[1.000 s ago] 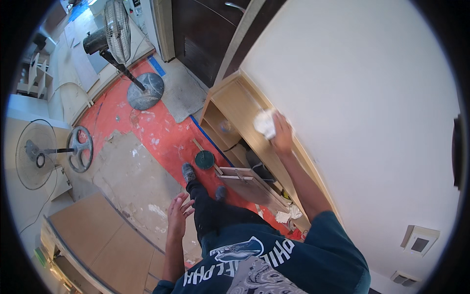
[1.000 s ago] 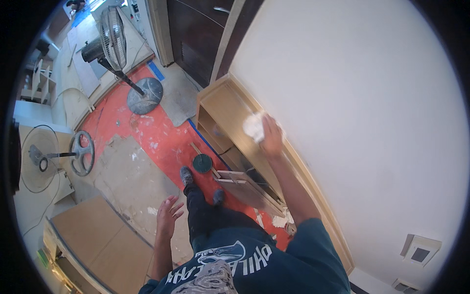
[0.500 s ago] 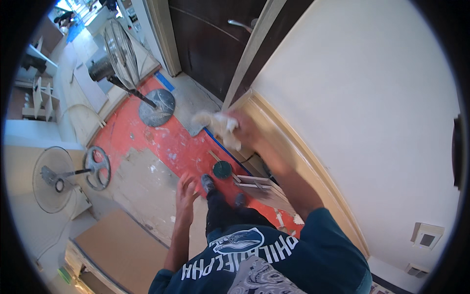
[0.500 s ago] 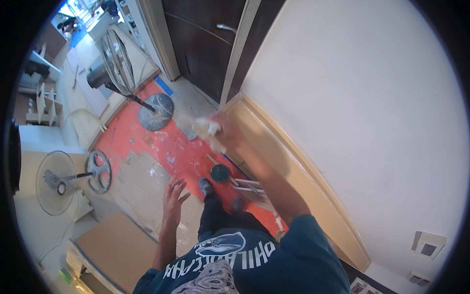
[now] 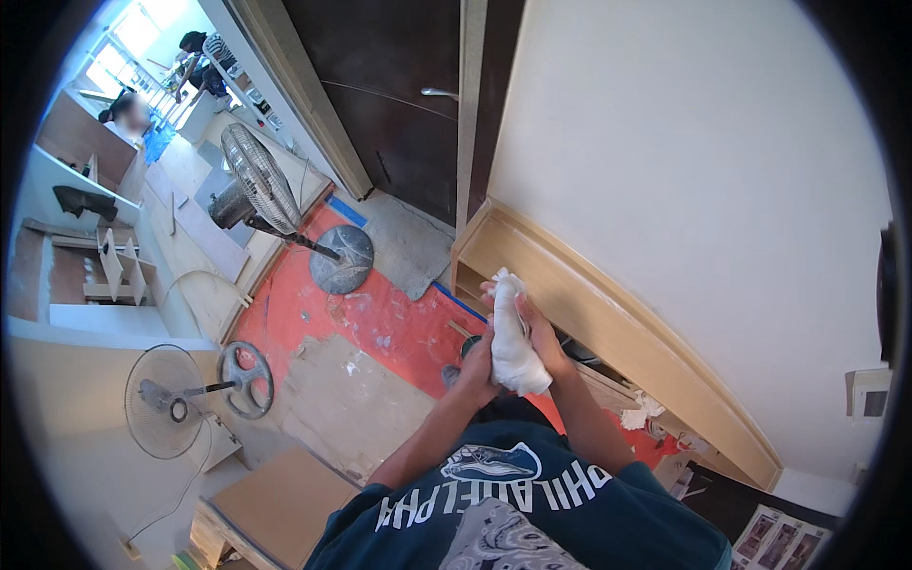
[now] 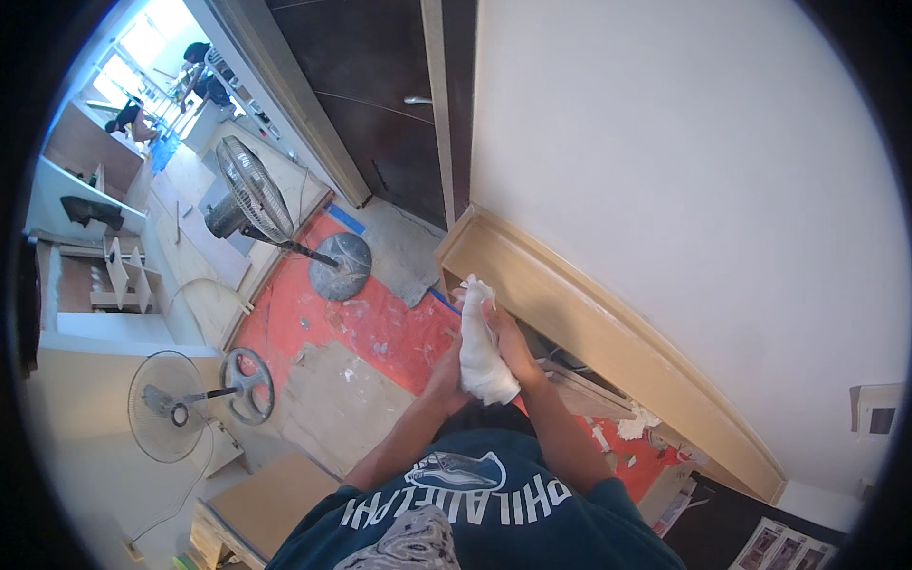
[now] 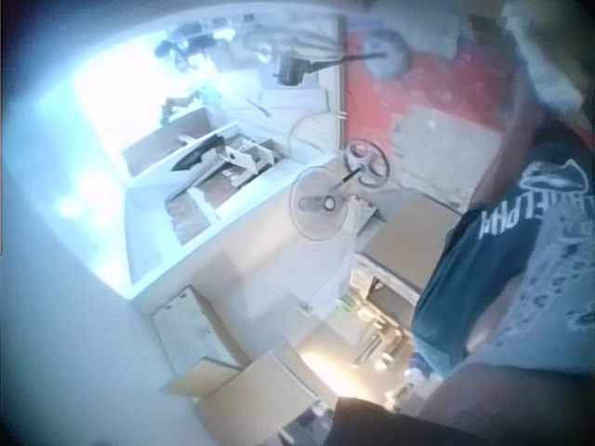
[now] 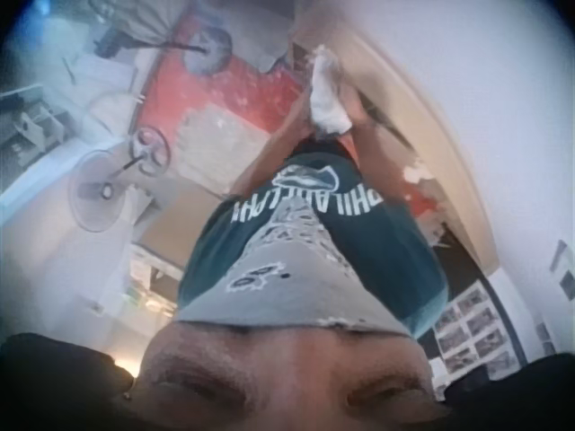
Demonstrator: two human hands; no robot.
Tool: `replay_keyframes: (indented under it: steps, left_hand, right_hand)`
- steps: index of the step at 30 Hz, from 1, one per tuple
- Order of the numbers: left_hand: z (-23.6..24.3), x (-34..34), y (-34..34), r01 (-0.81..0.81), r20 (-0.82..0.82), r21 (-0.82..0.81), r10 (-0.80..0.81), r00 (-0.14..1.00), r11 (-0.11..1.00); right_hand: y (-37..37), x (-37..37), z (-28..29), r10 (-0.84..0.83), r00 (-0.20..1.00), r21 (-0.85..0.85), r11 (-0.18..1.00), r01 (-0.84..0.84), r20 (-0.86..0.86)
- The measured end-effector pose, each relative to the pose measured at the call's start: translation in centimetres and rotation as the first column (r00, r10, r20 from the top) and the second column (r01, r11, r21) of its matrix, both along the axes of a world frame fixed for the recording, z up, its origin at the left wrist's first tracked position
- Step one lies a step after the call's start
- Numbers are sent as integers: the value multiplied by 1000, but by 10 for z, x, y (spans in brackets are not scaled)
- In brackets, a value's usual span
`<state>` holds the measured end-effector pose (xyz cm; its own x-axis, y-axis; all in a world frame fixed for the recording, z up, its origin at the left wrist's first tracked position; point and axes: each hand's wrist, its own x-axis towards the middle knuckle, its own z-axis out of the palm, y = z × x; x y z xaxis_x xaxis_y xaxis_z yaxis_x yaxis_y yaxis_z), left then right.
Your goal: The person applies a white compound to a wooden wall trim using a putty knife, then wipes the trim with a cloth. The person repeatedly scoops compound from a container and spreads it along the trim, then cleans the surface.
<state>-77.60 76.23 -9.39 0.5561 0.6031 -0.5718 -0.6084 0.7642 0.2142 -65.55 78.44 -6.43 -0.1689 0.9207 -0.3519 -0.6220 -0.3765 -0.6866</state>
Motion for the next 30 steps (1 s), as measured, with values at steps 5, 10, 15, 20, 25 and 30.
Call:
replay_keyframes:
  steps: [5, 10, 15, 20, 25, 30]
  left_hand:
    - [-34, 3, -18, -61, 25, -10, 62, 998, 998]
    - [-40, -37, -23, 182, -30, 27, -181, 983, 983]
    - [-41, -104, -5, 177, -448, 8, -155, 881, 984]
    - [-55, -208, 47, 127, -573, 79, -59, 817, 989]
    - [-60, -278, 100, 104, -645, 48, -49, 762, 993]
    - [-54, -303, 134, 129, -630, 41, -75, 773, 991]
  right_hand:
    - [-13, 5, -55, 184, 968, 80, 976, -200, 173]
    - [-15, -12, -62, -139, 990, -200, 971, 134, -12]
    - [46, 17, -91, -234, 833, -55, 952, 300, 501]
    - [114, 47, -114, -108, -169, 184, 816, 548, 980]
    - [181, 9, -123, 49, -65, 11, 711, 703, 997]
    - [238, -44, -110, 254, -107, -134, 771, 623, 961]
